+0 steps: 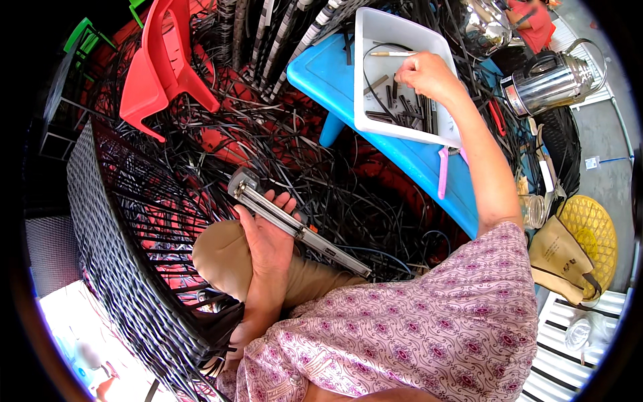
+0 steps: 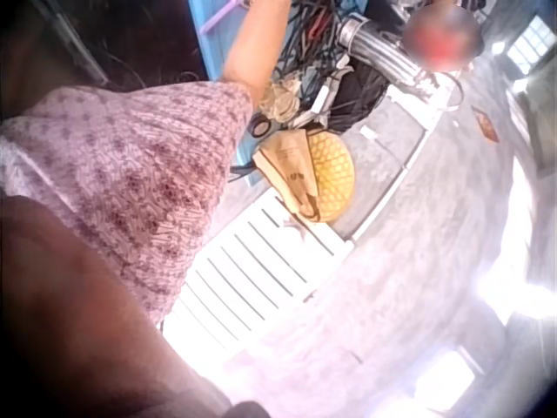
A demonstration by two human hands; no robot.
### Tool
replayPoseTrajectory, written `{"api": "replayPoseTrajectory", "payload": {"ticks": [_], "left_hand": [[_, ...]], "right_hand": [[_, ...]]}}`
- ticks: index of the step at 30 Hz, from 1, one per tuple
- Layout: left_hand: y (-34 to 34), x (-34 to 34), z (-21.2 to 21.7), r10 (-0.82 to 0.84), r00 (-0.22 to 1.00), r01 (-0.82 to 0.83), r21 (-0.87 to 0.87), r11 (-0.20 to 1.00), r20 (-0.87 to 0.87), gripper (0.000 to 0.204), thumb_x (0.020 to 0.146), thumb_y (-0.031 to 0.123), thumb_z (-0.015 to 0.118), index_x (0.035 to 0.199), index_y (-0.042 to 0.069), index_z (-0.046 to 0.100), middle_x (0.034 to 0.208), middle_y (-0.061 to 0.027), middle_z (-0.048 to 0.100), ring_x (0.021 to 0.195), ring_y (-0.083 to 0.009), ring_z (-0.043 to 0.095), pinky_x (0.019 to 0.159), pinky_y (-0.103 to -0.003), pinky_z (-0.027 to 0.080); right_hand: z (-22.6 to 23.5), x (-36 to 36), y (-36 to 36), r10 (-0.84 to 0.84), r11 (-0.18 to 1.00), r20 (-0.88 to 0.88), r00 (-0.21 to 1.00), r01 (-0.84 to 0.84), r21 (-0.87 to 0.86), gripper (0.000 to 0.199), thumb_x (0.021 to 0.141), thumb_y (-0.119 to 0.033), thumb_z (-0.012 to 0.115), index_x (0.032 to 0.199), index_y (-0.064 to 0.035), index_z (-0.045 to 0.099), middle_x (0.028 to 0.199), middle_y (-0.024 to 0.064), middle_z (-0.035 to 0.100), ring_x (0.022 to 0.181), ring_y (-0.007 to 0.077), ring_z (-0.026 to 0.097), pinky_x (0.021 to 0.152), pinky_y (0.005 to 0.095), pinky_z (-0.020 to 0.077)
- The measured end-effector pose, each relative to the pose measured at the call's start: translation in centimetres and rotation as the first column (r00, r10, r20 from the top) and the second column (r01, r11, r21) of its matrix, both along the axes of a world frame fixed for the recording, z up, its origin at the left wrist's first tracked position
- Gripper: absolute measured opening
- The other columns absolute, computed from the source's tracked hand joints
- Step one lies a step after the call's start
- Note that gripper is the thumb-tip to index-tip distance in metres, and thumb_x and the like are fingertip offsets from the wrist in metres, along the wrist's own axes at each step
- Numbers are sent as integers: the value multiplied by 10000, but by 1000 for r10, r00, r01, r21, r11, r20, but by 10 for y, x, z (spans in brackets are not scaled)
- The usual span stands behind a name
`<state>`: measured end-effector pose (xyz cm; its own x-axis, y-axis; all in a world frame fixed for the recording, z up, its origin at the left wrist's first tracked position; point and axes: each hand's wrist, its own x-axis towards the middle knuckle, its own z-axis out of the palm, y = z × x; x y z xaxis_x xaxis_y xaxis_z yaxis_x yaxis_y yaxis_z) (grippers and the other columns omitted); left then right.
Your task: The person weaves black synthetic strands into the frame of a chair, securing them by hand and with a pneumatic nail gun. They reload the nail gun with nails from a container and continue attaching the weaving material to the chair structure.
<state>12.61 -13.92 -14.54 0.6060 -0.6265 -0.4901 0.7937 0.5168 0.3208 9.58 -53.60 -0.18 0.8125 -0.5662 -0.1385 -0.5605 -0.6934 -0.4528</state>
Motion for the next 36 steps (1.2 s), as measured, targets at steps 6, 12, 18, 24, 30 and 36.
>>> {"api": "replayPoseTrajectory", "payload": {"ticks": [6,12,18,24,30,36], "left_hand": [[0,0,-3,0,1000,0,-21,1000,1,723,873,691,446,1219,61,522,1184,-126,585,1063,-284,569,872,-448,471],[1,0,-2,-5,1000,5,-10,1000,2,705,878,687,445,1208,71,535,1173,-118,592,1059,-277,572,871,-437,475],[0,0,-2,3,1000,-3,-5,1000,1,704,873,689,454,1209,76,537,1155,-106,598,1053,-273,575,872,-432,477],[1,0,-4,-9,1000,9,-4,1000,1,706,872,690,455,1206,73,537,1147,-108,600,1048,-274,578,865,-428,482],[1,0,-5,-14,1000,14,7,1000,14,710,871,691,454,1206,69,531,1140,-111,602,1042,-273,581,851,-423,488],[0,-1,-2,0,1000,0,10,1000,-2,697,879,683,449,1208,74,525,1130,-111,604,1030,-272,582,863,-421,480]], "right_hand": [[-1,6,12,-2,1000,-161,987,5,19,229,787,-210,670,698,-1,640,565,61,595,493,147,572,490,306,455],[20,2,-25,-145,985,209,967,162,-67,214,820,-215,659,826,-3,691,659,38,627,536,96,560,499,234,447],[39,-17,-32,-194,980,-100,976,187,-71,147,804,-149,630,790,-5,660,646,53,626,500,126,586,429,266,444],[23,-29,9,-21,924,-455,890,-156,-349,159,741,-76,604,824,50,654,739,225,641,647,260,676,615,360,541],[6,-23,11,149,989,-210,966,-142,49,314,771,-90,597,1055,32,653,890,204,682,859,206,677,705,332,541],[32,-19,-35,-194,979,94,976,188,73,429,820,4,484,1240,17,568,1045,166,656,723,194,675,507,286,502]]}}
